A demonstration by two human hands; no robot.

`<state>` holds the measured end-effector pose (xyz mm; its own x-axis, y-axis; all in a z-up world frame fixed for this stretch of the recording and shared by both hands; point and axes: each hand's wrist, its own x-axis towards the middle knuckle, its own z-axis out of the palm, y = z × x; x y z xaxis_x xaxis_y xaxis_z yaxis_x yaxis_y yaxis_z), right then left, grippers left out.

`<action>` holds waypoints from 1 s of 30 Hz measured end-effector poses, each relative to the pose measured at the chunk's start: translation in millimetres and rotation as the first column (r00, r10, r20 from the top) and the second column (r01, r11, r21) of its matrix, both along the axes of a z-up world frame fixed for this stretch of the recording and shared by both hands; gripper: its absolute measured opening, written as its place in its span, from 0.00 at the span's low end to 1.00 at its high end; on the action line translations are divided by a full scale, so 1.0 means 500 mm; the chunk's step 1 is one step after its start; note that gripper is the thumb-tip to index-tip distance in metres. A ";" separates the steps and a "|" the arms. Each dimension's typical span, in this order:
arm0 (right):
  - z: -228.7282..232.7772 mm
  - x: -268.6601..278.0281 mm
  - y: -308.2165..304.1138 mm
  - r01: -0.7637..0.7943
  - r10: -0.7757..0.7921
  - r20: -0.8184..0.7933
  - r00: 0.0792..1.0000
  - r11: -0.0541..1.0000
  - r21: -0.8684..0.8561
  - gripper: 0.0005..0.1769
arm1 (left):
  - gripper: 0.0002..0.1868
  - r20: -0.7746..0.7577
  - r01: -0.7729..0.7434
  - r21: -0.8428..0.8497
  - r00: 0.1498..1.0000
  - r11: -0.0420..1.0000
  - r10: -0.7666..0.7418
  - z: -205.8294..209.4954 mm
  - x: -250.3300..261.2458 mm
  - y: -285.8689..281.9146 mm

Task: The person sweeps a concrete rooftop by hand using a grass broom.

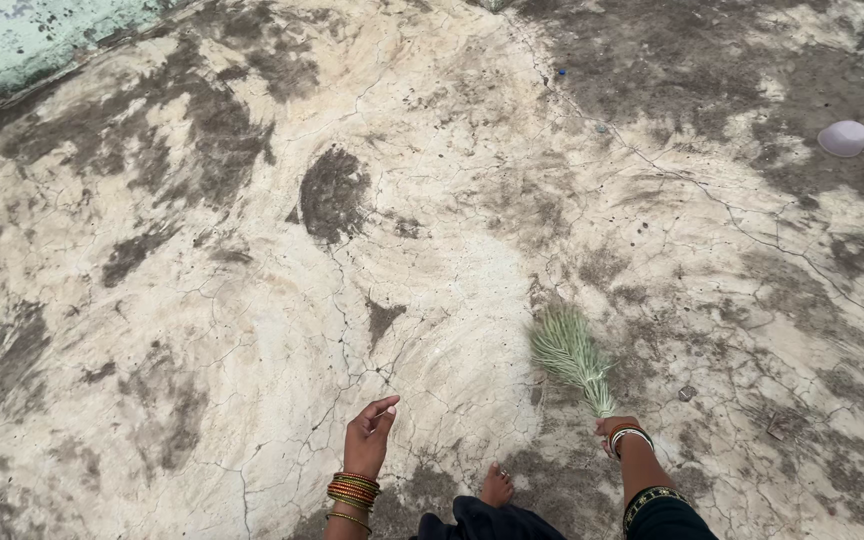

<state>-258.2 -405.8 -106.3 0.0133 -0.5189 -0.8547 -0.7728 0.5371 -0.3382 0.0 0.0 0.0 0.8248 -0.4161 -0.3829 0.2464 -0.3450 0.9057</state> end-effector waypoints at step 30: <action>0.161 -0.278 -0.043 -0.116 0.037 -0.445 0.895 0.981 -0.152 0.21 | 0.15 0.077 0.835 -0.170 0.541 0.524 -0.837 0.076 0.156 -0.711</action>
<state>-397.3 -427.2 -25.7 -0.2963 -0.6696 -0.6810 -0.8997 0.4350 -0.0363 77.9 -355.3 38.2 0.0602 -0.9685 -0.2417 -0.0624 -0.2453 0.9674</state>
